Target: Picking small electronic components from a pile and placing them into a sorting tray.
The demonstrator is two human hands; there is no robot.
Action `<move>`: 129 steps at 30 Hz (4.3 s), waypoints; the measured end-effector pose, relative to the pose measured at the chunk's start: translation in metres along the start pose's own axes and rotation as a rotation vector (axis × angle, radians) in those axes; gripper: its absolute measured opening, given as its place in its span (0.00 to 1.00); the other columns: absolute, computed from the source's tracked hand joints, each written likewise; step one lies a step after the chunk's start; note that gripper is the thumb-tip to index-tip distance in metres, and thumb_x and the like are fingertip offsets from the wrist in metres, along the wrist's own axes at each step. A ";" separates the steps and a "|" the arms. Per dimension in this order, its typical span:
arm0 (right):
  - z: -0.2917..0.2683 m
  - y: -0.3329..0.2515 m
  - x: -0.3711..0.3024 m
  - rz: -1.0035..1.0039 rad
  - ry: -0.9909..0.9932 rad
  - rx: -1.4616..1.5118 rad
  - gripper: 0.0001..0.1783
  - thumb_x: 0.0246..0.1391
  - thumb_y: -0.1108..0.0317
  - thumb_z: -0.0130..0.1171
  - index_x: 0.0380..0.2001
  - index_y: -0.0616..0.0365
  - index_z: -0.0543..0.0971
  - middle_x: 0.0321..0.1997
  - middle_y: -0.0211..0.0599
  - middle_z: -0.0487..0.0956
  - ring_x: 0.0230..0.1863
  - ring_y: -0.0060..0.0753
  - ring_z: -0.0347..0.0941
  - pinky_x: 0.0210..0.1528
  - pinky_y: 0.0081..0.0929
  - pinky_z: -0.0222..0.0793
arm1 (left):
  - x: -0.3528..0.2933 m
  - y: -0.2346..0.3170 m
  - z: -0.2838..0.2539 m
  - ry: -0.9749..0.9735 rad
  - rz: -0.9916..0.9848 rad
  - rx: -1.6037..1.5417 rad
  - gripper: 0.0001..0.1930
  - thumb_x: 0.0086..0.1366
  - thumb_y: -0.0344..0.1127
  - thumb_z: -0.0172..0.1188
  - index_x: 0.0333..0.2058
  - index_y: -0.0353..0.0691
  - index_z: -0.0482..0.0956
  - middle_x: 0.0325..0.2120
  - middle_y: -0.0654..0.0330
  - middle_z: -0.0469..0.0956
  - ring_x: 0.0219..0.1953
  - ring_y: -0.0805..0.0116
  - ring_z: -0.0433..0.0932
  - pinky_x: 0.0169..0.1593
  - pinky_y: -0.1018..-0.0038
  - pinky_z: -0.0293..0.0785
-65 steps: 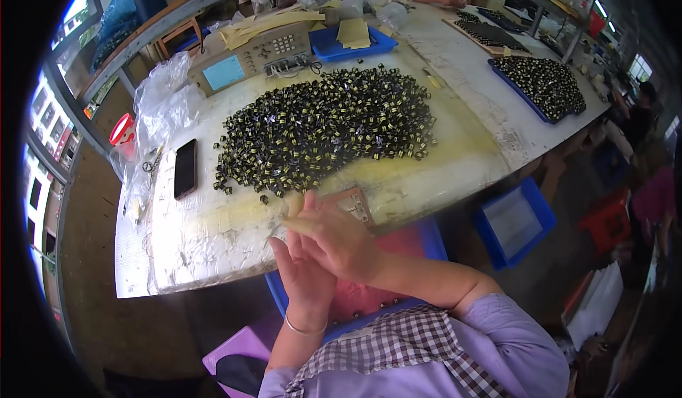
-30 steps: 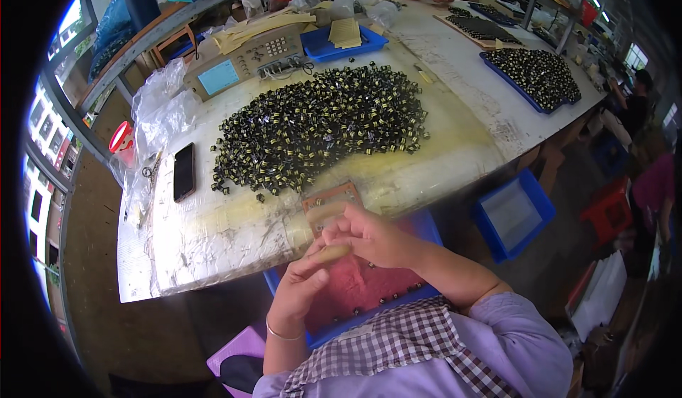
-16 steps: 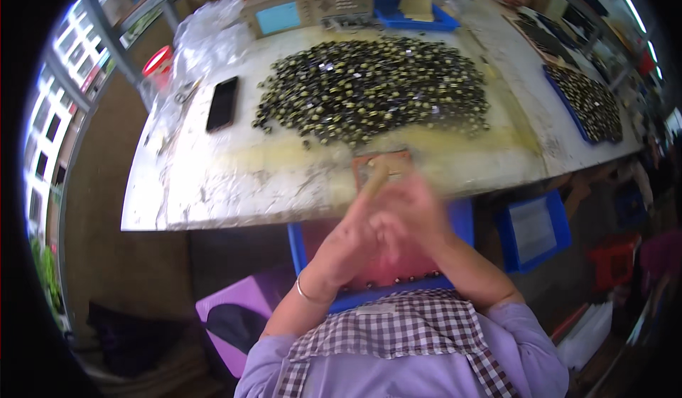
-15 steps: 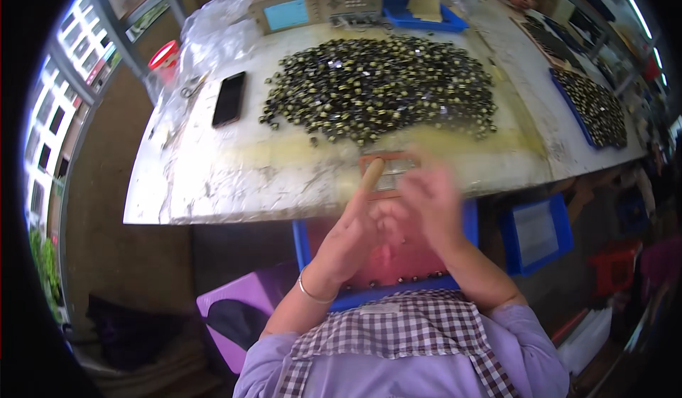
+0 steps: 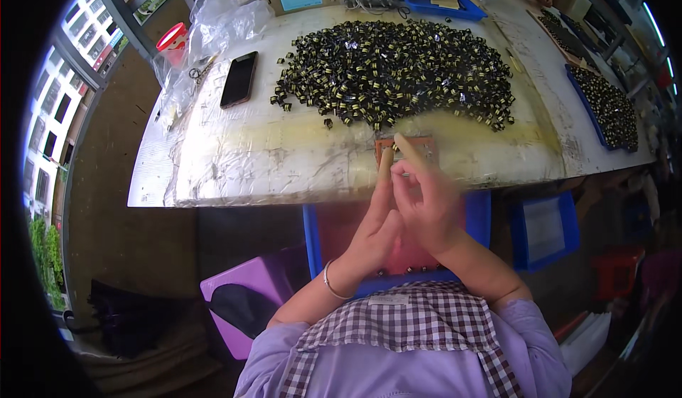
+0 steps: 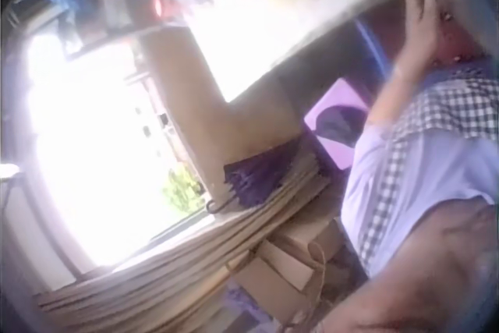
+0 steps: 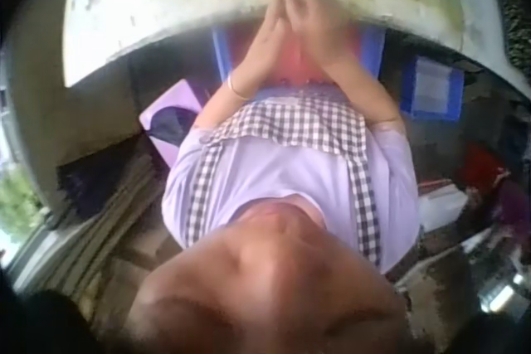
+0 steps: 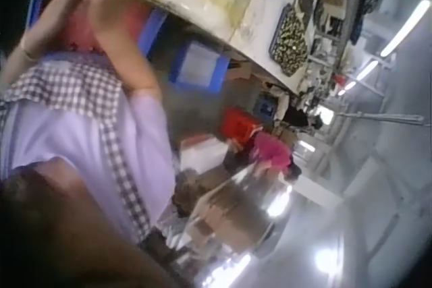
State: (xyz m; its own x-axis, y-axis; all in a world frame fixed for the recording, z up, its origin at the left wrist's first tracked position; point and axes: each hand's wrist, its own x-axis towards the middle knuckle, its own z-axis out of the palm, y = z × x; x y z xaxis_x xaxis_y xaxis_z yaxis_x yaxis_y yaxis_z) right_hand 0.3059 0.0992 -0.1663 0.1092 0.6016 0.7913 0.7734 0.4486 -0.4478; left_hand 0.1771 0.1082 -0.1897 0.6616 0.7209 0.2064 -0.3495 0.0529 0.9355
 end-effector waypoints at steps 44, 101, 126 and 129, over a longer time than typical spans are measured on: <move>-0.015 -0.018 -0.014 0.636 -0.574 1.275 0.32 0.62 0.68 0.55 0.66 0.56 0.58 0.30 0.35 0.79 0.27 0.21 0.73 0.31 0.19 0.70 | 0.004 0.008 -0.040 0.353 0.177 -0.162 0.17 0.69 0.37 0.57 0.49 0.30 0.76 0.42 0.51 0.80 0.41 0.65 0.80 0.45 0.71 0.78; -0.021 0.067 0.027 0.027 -0.432 0.071 0.13 0.45 0.75 0.66 0.38 0.56 0.81 0.40 0.39 0.81 0.43 0.45 0.76 0.49 0.36 0.70 | 0.069 0.015 -0.040 0.516 0.363 1.243 0.07 0.58 0.29 0.63 0.36 0.38 0.77 0.30 0.55 0.73 0.34 0.54 0.72 0.39 0.63 0.70; -0.028 0.067 0.029 0.104 -0.452 0.071 0.11 0.40 0.77 0.70 0.30 0.57 0.81 0.34 0.35 0.81 0.37 0.36 0.77 0.42 0.30 0.71 | 0.060 0.019 -0.041 0.306 0.296 1.233 0.07 0.56 0.27 0.64 0.35 0.37 0.80 0.37 0.56 0.79 0.32 0.56 0.78 0.37 0.66 0.74; -0.027 0.072 0.027 0.182 -0.475 0.158 0.11 0.40 0.78 0.70 0.30 0.57 0.81 0.33 0.36 0.80 0.37 0.37 0.76 0.42 0.30 0.71 | 0.065 0.015 -0.042 0.232 0.426 1.243 0.09 0.56 0.29 0.65 0.37 0.38 0.80 0.34 0.56 0.79 0.32 0.56 0.77 0.37 0.66 0.74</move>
State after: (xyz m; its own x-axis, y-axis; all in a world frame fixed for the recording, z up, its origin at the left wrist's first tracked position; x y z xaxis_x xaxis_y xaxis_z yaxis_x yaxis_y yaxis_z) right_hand 0.3808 0.1300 -0.1660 -0.0903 0.8954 0.4361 0.6612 0.3813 -0.6461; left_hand 0.1874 0.1848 -0.1740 0.4820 0.6303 0.6086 0.4156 -0.7759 0.4745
